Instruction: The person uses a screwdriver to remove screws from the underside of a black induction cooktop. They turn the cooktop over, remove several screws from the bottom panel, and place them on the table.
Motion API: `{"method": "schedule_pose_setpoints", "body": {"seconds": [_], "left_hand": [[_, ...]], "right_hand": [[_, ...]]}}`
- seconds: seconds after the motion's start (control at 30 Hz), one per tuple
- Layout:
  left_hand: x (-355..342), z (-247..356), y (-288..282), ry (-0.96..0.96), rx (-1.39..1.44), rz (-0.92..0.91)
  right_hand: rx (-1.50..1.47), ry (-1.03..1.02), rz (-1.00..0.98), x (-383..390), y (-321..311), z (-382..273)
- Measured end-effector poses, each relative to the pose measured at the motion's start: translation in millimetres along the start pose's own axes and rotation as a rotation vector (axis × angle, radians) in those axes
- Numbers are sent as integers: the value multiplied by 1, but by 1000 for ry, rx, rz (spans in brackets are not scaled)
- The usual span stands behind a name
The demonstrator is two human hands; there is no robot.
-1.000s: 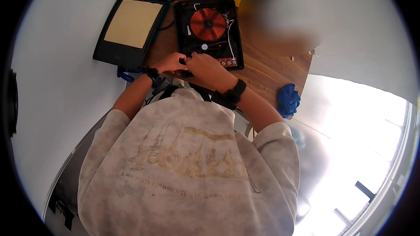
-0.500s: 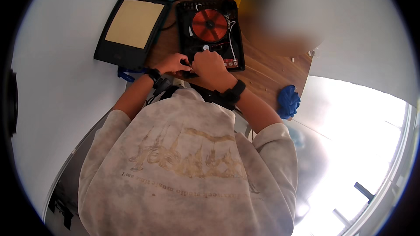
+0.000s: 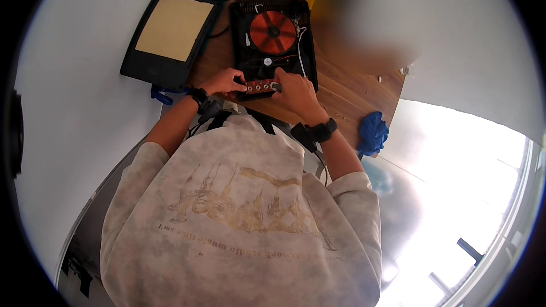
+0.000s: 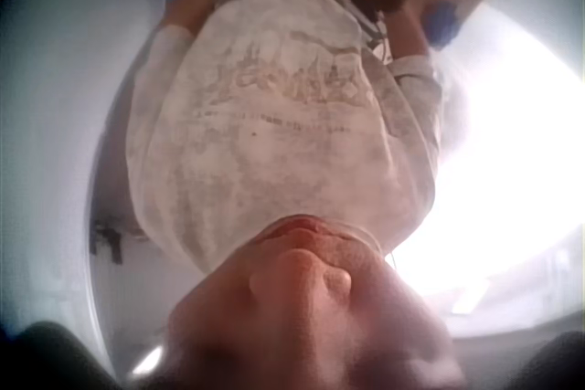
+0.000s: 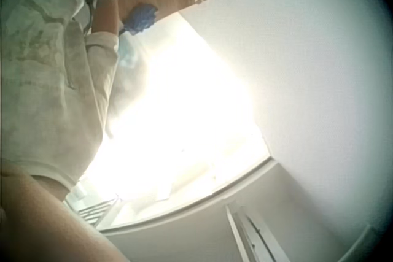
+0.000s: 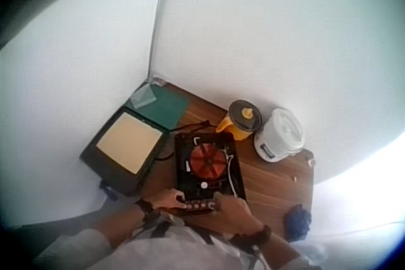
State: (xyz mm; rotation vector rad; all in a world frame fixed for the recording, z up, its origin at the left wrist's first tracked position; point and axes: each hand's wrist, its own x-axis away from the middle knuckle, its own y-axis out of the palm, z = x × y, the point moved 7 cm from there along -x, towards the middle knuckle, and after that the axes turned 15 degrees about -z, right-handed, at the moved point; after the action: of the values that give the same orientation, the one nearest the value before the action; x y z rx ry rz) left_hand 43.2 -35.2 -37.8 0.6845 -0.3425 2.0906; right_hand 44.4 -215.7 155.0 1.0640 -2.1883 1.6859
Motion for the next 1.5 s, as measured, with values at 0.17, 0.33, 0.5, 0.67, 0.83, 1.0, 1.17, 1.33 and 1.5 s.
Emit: {"method": "schedule_pose_setpoints", "body": {"seconds": [0.17, 0.33, 0.5, 0.67, 0.83, 1.0, 1.17, 1.33, 1.5], "left_hand": [[3, 2, 0, -5, -5, 16], [4, 3, 0, -5, -23, 11], [5, 4, 1, -14, -24, 16], [2, 0, 1, -11, -27, 12], [3, 2, 1, -16, -29, 9], [3, 2, 0, -18, -20, 6], [3, 2, 0, -9, -22, 6], [4, 5, 0, -12, -42, 16], [3, 3, 0, -6, -24, 17]], "right_hand": [[-34, 49, 8, -2, 4, 0], [56, -91, 52, -6, 9, -5], [81, -145, 91, -7, 6, -8], [116, -175, 68, -11, 8, -9], [128, -169, 53, -12, 9, -8], [148, -174, 26, -17, 9, -10], [237, -246, -47, -21, 2, -31], [428, -387, -94, -32, 7, -44], [513, -432, -112, -32, 19, -59]]}}
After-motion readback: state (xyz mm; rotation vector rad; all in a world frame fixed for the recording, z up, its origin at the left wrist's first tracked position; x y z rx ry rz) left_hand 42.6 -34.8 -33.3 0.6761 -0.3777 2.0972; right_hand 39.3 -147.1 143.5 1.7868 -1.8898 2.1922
